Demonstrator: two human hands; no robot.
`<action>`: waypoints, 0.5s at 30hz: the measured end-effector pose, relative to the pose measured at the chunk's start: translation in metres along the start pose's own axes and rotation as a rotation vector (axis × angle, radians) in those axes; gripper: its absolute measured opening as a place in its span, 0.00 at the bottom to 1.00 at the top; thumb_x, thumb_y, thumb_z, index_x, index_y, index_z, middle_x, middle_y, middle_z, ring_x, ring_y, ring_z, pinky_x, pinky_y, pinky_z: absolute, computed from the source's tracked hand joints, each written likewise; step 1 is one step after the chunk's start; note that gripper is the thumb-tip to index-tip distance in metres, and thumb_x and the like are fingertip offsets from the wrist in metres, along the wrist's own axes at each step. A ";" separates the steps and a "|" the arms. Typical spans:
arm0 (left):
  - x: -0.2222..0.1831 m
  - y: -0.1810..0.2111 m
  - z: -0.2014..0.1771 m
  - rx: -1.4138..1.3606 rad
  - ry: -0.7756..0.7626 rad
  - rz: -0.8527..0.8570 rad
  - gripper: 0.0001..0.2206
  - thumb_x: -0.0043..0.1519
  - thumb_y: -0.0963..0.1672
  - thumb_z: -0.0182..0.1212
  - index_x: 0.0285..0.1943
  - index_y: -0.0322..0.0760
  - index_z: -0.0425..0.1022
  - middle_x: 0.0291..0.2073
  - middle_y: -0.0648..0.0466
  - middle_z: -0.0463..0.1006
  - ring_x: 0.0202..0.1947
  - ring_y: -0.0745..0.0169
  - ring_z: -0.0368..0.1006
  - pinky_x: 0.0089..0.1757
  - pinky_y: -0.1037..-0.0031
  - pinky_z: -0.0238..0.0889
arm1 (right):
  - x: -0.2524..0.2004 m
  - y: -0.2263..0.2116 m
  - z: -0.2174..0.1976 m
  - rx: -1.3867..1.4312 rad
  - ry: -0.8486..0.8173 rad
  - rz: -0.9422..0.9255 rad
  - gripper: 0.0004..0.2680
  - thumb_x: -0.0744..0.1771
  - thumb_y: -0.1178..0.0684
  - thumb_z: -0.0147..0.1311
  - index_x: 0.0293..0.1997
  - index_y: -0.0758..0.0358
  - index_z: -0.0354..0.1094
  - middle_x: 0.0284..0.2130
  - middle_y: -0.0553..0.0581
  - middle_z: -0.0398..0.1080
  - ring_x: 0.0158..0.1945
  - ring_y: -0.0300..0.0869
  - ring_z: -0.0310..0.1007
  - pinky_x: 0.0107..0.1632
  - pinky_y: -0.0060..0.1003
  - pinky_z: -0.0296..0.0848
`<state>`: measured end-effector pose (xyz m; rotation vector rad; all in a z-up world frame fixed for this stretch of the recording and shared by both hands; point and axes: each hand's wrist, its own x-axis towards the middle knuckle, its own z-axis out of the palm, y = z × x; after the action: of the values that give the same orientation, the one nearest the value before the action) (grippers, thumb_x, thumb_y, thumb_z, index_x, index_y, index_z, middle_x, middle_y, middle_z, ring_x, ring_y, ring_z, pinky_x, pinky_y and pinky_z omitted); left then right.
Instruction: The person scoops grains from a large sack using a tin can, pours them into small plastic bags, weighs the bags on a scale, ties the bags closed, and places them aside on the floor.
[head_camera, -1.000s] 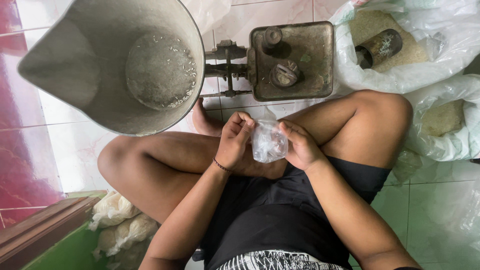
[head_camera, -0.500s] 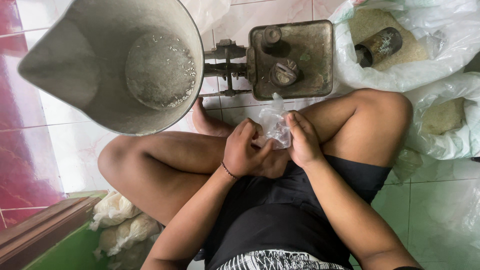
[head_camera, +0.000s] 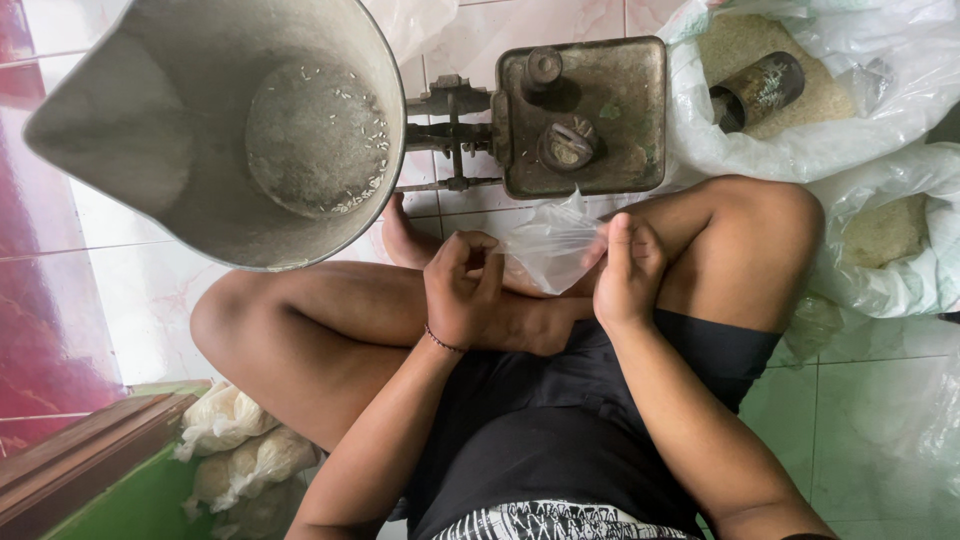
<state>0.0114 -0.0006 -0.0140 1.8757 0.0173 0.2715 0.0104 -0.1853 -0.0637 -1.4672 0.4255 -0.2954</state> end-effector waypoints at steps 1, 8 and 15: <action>0.000 -0.002 -0.002 0.001 -0.003 -0.013 0.06 0.51 0.35 0.61 0.34 0.35 0.73 0.23 0.48 0.74 0.23 0.53 0.74 0.27 0.72 0.71 | 0.000 -0.003 -0.001 -0.004 0.015 -0.037 0.11 0.70 0.49 0.46 0.32 0.66 0.65 0.16 0.58 0.63 0.16 0.38 0.67 0.21 0.26 0.64; -0.010 -0.005 -0.005 0.021 0.023 -0.032 0.05 0.50 0.37 0.62 0.34 0.35 0.73 0.19 0.49 0.72 0.20 0.54 0.73 0.24 0.74 0.69 | -0.007 -0.057 0.011 -0.197 -0.149 -0.686 0.10 0.66 0.50 0.50 0.35 0.69 0.59 0.28 0.58 0.59 0.29 0.42 0.57 0.34 0.33 0.62; -0.021 -0.016 0.001 0.141 -0.051 -0.021 0.06 0.50 0.38 0.63 0.34 0.37 0.72 0.18 0.47 0.73 0.21 0.44 0.73 0.23 0.61 0.67 | -0.020 -0.033 0.019 -0.511 -0.466 -0.599 0.12 0.57 0.58 0.69 0.35 0.63 0.66 0.22 0.53 0.65 0.21 0.41 0.66 0.27 0.33 0.69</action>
<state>-0.0067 0.0010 -0.0329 2.0206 0.0217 0.2118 0.0033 -0.1625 -0.0278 -2.0854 -0.3576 -0.3160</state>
